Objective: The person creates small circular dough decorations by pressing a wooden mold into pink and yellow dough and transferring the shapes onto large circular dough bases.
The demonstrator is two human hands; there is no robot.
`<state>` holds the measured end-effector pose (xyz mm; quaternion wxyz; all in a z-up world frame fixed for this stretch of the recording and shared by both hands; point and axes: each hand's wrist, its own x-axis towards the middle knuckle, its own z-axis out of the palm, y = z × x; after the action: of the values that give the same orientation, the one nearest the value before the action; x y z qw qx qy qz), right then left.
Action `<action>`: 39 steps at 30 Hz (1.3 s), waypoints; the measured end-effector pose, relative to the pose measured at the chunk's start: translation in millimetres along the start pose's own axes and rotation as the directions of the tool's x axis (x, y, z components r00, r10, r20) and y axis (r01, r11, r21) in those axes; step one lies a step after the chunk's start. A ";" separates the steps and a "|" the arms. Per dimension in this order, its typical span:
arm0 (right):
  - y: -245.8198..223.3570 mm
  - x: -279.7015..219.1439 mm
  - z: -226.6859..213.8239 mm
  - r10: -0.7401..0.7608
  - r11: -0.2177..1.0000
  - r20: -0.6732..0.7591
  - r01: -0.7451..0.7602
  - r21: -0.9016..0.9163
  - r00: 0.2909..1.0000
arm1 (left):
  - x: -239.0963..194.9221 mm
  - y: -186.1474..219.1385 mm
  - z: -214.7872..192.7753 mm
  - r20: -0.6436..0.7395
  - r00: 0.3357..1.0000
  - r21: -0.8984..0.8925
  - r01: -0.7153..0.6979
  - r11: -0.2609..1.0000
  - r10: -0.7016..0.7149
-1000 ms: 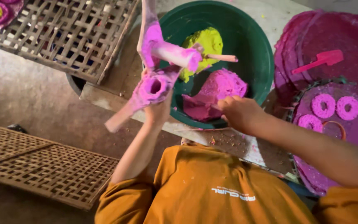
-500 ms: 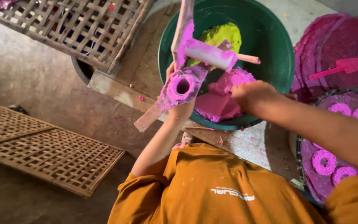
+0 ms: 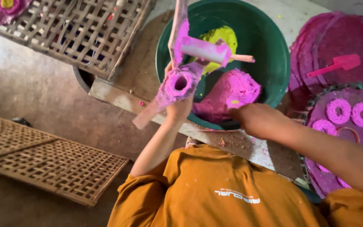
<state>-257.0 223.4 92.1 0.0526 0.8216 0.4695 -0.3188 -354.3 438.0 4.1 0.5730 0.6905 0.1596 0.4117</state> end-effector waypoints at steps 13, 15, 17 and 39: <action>3.4 -89.6 -148.9 0.068 0.970 -0.307 -0.135 -0.203 0.949 | 42.0 86.6 -6.5 0.573 0.819 0.458 -0.317 0.831 -0.004; -21.9 -70.5 -133.0 -0.166 0.916 -0.437 -0.027 -0.401 0.884 | 35.1 78.7 9.4 0.551 0.800 0.371 -0.492 0.788 0.240; -51.9 -56.4 -108.5 -0.399 0.766 -0.499 -0.020 -0.643 0.770 | 24.7 63.7 21.6 0.557 0.811 0.326 -0.411 0.852 0.179; -78.1 -75.7 -117.4 -0.464 0.689 -0.314 0.115 -0.716 0.828 | 0.6 36.0 7.5 0.626 0.751 0.261 0.052 0.964 -0.210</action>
<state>-291.1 256.1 245.1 0.1749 0.7101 0.6776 0.0774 -357.4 423.0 37.5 0.5374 0.8378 0.0456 0.0849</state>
